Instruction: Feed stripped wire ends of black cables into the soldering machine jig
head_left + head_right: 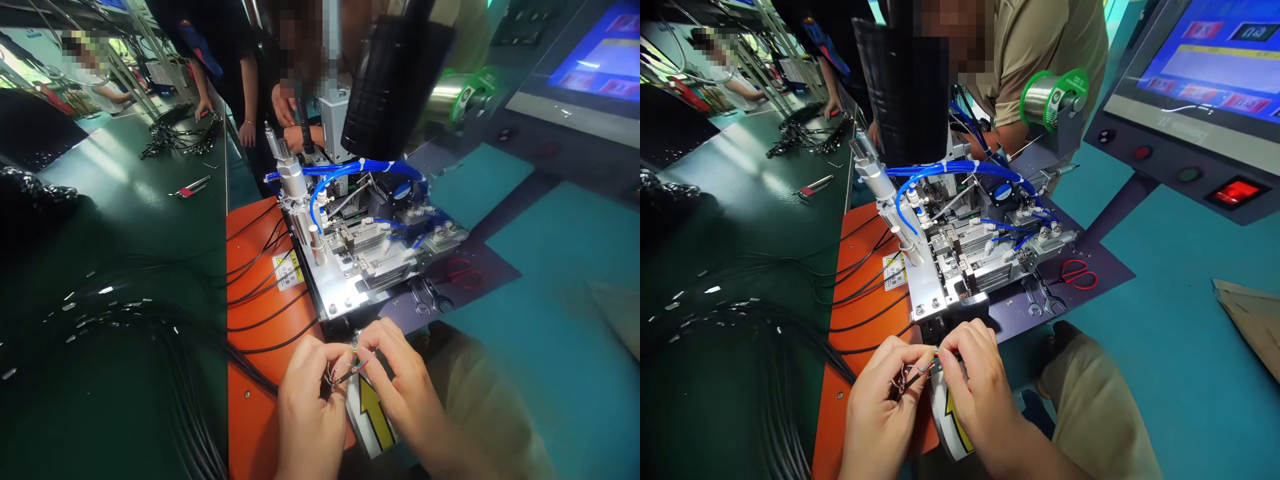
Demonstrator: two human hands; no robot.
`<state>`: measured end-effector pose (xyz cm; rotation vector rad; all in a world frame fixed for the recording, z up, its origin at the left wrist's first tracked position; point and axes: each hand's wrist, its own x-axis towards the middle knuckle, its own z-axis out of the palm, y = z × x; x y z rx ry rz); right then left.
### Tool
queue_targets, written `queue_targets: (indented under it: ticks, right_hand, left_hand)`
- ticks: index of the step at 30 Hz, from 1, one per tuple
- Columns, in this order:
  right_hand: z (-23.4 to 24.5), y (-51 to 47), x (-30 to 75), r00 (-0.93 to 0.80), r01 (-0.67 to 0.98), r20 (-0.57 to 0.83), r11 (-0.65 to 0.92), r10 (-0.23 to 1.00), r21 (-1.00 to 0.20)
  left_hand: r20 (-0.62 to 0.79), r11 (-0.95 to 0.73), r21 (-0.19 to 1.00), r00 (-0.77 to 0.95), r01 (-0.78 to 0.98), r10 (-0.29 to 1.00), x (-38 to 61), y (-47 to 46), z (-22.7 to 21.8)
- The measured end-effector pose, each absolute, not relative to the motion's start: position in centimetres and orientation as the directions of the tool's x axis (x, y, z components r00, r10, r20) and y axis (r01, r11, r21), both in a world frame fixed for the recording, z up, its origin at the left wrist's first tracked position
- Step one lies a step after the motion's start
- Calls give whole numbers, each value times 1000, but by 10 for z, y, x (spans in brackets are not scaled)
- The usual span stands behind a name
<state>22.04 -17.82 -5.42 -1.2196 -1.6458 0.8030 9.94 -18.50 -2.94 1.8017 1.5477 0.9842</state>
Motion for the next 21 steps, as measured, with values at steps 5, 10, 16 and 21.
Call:
queue_targets:
  ticks: [5, 10, 16, 21]
  right_hand:
    - [-70, -173, 225, -93, 436, 330, 337, 939, -834]
    - [-91, -158, 243, -162, 495, 319, 356, 934, -793]
    - [-121, -150, 246, -227, 517, 375, 437, 899, -736]
    - [-128, -150, 246, -231, 478, 478, 527, 848, -703]
  left_hand:
    - [154, -181, 833, 94, 523, 984, 95, -177, -39]
    - [30, -140, 776, 186, 615, 982, 82, -169, -50]
    - [-94, -122, 683, 253, 720, 963, 72, -171, -63]
    - [-42, -211, 668, 319, 713, 947, 67, -170, -65]
